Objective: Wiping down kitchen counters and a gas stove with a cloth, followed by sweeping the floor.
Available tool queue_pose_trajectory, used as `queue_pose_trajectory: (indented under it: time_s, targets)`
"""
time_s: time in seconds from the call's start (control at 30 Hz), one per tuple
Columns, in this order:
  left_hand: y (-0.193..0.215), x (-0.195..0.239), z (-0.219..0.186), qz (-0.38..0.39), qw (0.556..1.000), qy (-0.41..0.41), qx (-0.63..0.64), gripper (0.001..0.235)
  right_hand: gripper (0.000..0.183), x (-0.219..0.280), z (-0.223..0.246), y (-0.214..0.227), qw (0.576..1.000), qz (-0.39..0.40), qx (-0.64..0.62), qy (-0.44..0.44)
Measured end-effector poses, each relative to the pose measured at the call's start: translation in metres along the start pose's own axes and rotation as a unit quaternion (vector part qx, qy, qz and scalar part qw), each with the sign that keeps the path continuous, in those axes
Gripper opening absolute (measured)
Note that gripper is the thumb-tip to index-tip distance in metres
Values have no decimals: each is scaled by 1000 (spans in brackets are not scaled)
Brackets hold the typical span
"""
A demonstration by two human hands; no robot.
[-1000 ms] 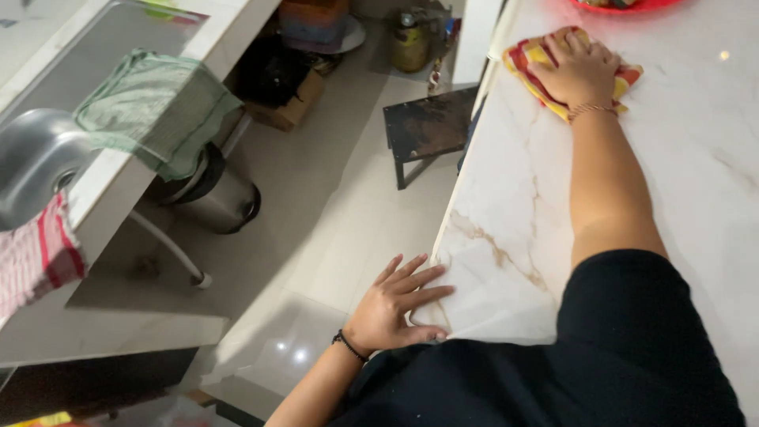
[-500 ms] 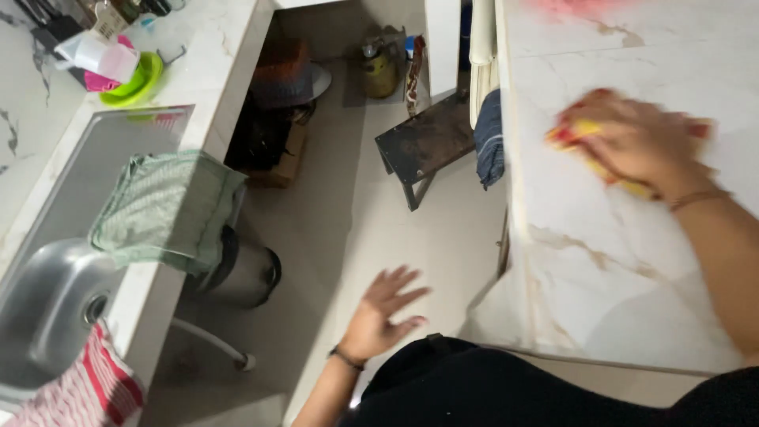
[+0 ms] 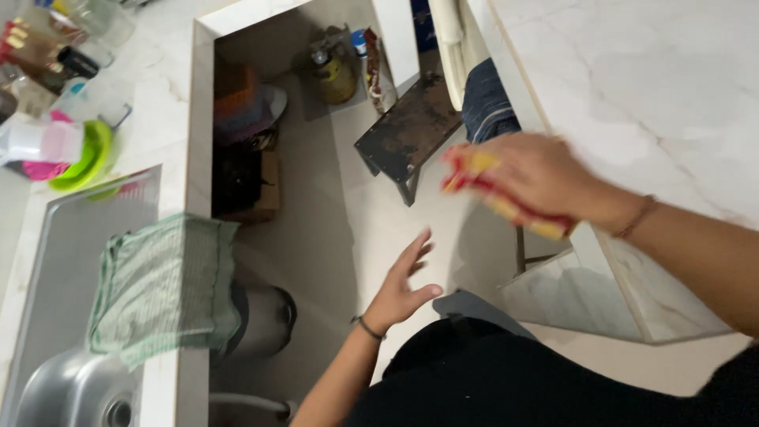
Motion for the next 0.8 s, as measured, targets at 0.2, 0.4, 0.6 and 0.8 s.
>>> queue_pose_trajectory:
  time_s: [0.2,0.4,0.6,0.8]
  targets:
    - [-48,-120,16,87,905,-71,410,96,48,-31,66,-46,968,43,-21,244]
    - [-9,-224,43,-10,795,107,596,63,73,-91,24,-56,949,83,-138,272]
    - [80,-320,92,-162,808,44,565,53,52,-114,-13,-50,970,164,-111,139]
    - [148,-481,197,-278,908,-46,311,35,40,-117,-29,-45,970,140,-52,190]
Point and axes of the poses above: each hand's wrist, its own x-axis away from the middle knuckle, its own y-axis out of the back of the hand, z = x × y, the point moved 9 cm from there along -x, towards the middle knuckle, and after that the axes turned 9 degrees about -x, right-handed, at the moved point
